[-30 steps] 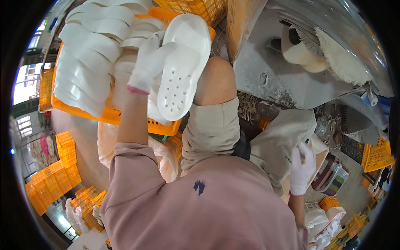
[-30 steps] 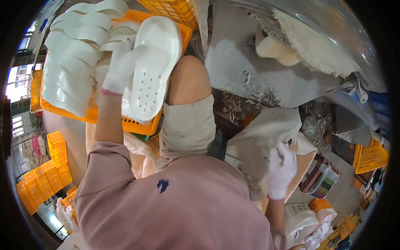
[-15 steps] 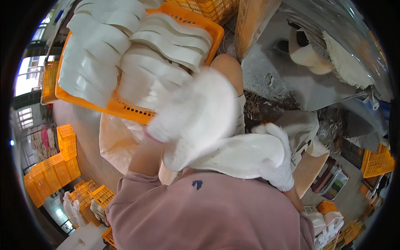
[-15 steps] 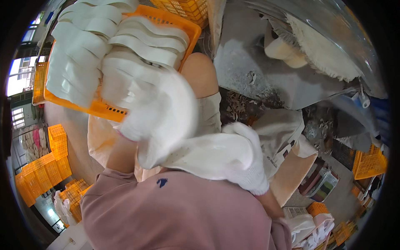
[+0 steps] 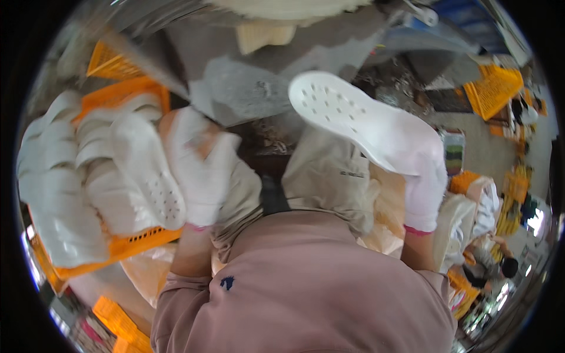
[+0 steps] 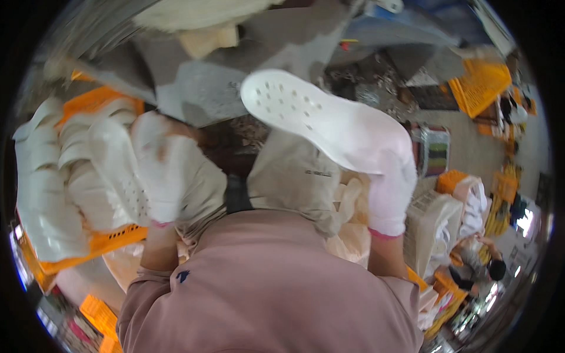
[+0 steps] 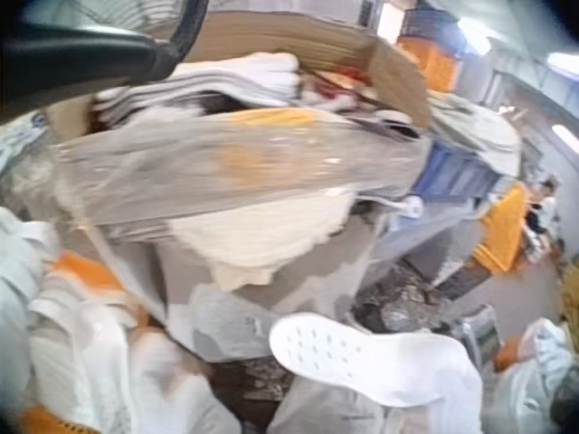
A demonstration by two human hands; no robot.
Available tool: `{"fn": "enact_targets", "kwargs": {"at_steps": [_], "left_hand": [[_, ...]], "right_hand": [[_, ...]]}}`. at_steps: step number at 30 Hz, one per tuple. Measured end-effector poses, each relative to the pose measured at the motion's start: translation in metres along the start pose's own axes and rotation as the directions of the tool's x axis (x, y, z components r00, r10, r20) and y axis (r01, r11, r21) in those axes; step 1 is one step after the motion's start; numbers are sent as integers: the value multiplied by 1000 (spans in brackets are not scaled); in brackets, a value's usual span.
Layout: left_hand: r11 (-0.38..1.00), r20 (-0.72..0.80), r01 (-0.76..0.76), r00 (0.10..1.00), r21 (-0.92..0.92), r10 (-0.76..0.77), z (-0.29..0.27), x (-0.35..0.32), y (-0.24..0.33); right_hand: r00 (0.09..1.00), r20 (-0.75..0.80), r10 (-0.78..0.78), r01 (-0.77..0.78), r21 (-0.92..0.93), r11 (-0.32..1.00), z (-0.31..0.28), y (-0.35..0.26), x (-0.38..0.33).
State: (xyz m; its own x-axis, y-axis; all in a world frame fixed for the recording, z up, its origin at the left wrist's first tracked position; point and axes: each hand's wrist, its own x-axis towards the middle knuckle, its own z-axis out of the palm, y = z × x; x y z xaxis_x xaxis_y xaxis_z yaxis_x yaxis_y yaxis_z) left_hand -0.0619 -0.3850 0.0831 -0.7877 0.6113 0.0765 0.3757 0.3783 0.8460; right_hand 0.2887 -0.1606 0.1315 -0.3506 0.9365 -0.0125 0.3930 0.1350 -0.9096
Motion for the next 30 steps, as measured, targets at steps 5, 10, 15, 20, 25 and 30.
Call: {"fn": "enact_targets", "kwargs": {"at_steps": [5,10,15,20,25,30], "left_hand": [[21,695,753,616,-657,-370,167,42,69],[-2,552,559,819,-829,-159,222,80,91],[104,573,600,793,-793,-207,241,154,54],[501,404,525,851,-688,-336,189,184,-45],[948,420,318,856,30,-300,91,144,-30],[776,661,430,750,-462,-23,92,106,39]], "right_hand": [[976,217,-10,15,-23,1000,80,-43,-25],[991,13,-133,133,-143,981,84,-77,18],[922,30,-386,387,-55,920,123,-52,110],[876,78,-475,482,-145,864,163,-45,166],[901,151,-407,434,-346,832,174,-31,192],[815,379,-439,577,-598,555,184,-46,206]]}}
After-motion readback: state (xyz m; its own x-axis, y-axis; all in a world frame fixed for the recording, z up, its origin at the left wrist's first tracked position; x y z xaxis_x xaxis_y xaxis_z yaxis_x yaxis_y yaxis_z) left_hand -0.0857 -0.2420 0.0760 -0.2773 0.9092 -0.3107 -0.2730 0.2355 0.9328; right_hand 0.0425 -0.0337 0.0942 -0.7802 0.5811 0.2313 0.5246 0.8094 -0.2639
